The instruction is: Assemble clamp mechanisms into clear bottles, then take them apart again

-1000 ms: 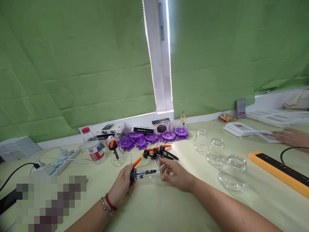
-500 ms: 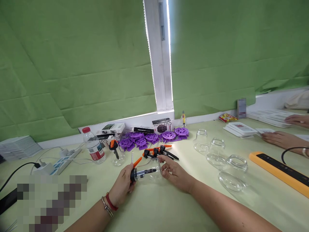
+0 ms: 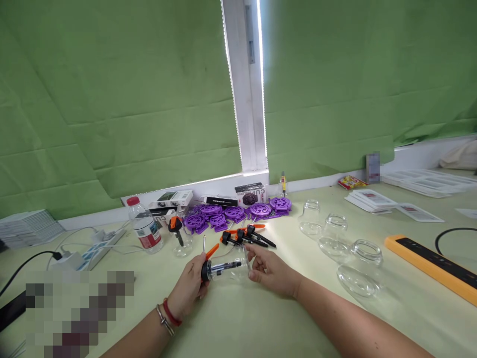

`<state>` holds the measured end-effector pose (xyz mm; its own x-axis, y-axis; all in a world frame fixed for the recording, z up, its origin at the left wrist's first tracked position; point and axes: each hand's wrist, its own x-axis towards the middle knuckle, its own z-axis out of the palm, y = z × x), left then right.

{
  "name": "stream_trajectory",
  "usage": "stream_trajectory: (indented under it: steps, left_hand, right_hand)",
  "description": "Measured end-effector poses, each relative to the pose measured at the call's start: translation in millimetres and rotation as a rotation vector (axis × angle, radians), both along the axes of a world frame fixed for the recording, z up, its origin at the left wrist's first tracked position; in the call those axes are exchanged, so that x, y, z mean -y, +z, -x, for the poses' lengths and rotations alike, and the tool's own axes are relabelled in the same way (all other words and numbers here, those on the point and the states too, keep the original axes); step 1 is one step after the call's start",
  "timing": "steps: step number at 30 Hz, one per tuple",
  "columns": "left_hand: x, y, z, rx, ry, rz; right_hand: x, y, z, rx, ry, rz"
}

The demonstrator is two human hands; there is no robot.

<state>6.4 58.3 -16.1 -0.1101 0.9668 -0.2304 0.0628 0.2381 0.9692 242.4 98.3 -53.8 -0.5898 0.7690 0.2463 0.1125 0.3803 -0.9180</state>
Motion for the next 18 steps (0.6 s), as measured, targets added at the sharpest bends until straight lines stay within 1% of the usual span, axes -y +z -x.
stream_trajectory:
  steps: [7,14,18]
  left_hand:
    - [-0.3,-3.2,1.0,0.007,-0.014,-0.025]
    - [0.1,-4.7,1.3,0.012,-0.021,-0.016]
    - [-0.5,-4.7,1.5,0.013,-0.012,-0.033]
  right_hand:
    - [1.3,8.3,1.4,0.023,0.005,-0.012]
    - [-2.6,3.1,-2.2,0.107,-0.032,-0.032]
    - [1.6,4.4,-1.8,0.059,-0.043,-0.029]
